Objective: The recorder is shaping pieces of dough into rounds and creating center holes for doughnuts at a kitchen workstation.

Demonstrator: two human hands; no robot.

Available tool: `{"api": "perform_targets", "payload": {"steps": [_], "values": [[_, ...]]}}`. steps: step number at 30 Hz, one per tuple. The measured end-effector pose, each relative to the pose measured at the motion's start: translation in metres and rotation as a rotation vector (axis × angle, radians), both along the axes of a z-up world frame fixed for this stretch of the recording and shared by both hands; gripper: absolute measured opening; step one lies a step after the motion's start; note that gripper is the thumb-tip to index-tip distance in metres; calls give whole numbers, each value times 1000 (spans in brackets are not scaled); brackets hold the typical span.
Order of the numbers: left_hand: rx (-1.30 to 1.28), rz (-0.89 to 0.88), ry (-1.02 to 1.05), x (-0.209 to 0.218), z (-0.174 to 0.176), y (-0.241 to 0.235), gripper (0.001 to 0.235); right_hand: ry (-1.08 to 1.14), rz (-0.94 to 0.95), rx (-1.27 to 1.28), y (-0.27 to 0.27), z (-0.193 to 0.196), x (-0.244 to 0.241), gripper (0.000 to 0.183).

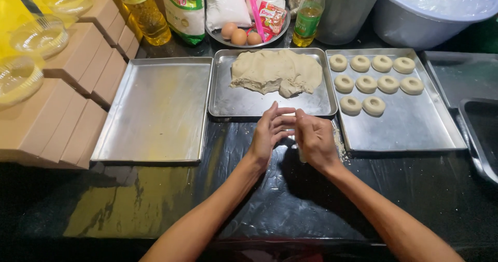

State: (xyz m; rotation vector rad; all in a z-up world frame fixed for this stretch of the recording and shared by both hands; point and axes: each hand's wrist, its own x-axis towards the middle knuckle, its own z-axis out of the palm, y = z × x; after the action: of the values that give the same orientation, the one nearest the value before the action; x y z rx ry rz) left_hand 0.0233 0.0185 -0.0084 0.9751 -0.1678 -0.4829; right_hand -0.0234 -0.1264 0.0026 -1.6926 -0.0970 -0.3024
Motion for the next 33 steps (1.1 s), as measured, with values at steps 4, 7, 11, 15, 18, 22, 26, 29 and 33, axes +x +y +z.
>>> {"api": "perform_targets", "payload": {"steps": [4, 7, 11, 15, 18, 22, 26, 29, 33], "values": [[-80, 62, 29, 3, 6, 2, 73, -174, 65, -113, 33, 44, -13, 21], [-255, 14, 138, 0, 15, 1, 87, -319, 161, -203, 51, 42, -22, 31], [-372, -188, 198, -1, 18, 0, 102, -401, 191, -400, 61, 29, -27, 45], [-369, -326, 61, -13, 34, 1, 110, -459, 90, -538, 57, 37, -19, 50], [-341, -332, 23, -21, 30, -5, 106, -486, -16, -572, 43, 30, -6, 51], [-302, -278, 89, -23, 25, -6, 105, -493, -99, -650, 32, 31, 5, 54], [-333, -274, 193, -11, -20, -10, 93, -472, -217, -713, 28, 29, 10, 52], [-325, -229, 193, -18, 6, -14, 78, -485, -275, -745, 23, 31, 13, 50], [-196, -131, 263, -24, 25, -19, 55, -477, -377, -797, 21, 30, 14, 48]]}}
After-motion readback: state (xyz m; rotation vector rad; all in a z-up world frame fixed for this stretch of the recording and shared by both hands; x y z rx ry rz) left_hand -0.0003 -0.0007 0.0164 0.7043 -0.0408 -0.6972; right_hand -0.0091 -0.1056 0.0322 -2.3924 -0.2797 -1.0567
